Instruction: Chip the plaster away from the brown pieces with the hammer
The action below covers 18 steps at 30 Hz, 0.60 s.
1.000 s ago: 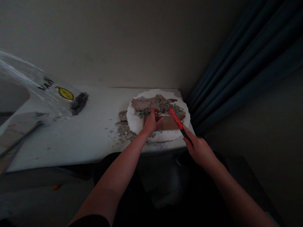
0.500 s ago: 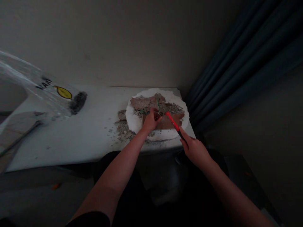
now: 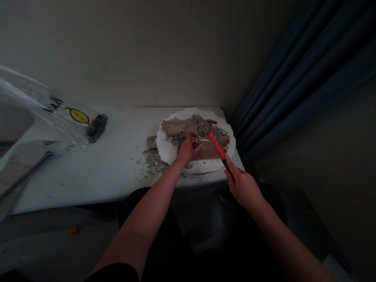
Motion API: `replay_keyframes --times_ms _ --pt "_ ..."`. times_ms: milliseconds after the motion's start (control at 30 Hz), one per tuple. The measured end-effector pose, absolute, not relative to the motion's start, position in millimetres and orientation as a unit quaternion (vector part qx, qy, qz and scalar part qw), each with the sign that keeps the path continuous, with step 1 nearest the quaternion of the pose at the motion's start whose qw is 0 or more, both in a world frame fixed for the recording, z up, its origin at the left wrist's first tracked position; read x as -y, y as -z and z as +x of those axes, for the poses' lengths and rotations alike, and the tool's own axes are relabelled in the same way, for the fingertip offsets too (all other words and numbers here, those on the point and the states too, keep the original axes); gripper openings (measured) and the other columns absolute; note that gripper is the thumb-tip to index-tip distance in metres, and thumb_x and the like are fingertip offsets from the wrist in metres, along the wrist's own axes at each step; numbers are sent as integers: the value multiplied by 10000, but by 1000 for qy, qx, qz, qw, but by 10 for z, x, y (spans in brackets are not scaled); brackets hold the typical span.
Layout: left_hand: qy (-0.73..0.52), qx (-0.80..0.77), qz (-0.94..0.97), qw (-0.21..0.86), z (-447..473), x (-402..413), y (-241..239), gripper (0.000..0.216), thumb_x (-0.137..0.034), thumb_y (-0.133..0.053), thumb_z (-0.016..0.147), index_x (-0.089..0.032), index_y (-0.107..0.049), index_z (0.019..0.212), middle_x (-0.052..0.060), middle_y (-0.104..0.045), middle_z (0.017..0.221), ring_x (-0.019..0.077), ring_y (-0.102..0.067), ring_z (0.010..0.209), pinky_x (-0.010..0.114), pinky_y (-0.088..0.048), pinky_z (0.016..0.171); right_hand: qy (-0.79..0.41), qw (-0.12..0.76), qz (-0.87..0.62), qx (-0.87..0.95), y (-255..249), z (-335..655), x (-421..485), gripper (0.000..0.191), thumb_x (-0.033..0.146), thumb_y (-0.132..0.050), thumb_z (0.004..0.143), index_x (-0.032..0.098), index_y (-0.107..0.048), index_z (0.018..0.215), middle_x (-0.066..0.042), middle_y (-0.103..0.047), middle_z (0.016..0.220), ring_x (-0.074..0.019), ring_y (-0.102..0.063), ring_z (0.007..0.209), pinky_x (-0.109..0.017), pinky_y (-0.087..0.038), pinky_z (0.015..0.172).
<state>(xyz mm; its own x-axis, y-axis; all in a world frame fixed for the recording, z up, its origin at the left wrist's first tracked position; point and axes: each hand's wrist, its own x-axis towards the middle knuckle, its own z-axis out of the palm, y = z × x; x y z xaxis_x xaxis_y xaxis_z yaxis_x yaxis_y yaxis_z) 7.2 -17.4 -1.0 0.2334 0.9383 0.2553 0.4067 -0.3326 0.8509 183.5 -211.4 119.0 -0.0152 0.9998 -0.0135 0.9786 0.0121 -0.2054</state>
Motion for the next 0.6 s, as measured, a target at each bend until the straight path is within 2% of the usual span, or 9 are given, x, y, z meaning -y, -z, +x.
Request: replay_keyframes --times_ms 100,267,433,600 --pt "-401 -469 711 337 61 176 17 462 -147 -746 800 -206 -463 1161 3 -714 840 173 -690 730 291 -535 699 -90 58 -695 711 -1186 1818 2112 606 259 -412 1037 227 -272 1626 -103 -772 1027 -243 -731 777 -326 -542 694" --pt "-397 -460 719 338 49 175 14 449 -148 -724 810 -198 -471 1177 11 -721 856 167 -685 740 286 -525 715 -83 80 -697 707 -1160 1807 2124 618 262 -390 1043 219 -228 1638 -112 -764 1072 -244 -733 779 -331 -543 696" --pt "-383 -468 726 327 51 174 -26 456 -130 -729 785 -194 -501 1175 31 -722 887 187 -692 796 311 -529 757 -89 51 -693 714 -1132 1808 2141 591 256 -403 1037 232 -291 1617 -100 -770 1036 -242 -734 780 -316 -536 687" --pt "-386 -458 729 330 58 153 -24 469 -130 -716 782 -186 -492 1191 30 -713 892 180 -689 822 308 -530 787 -78 68 -697 710 -1146 1809 2145 602 267 -386 1042 228 -254 1628 -100 -766 1039 -231 -730 774 -306 -536 691"
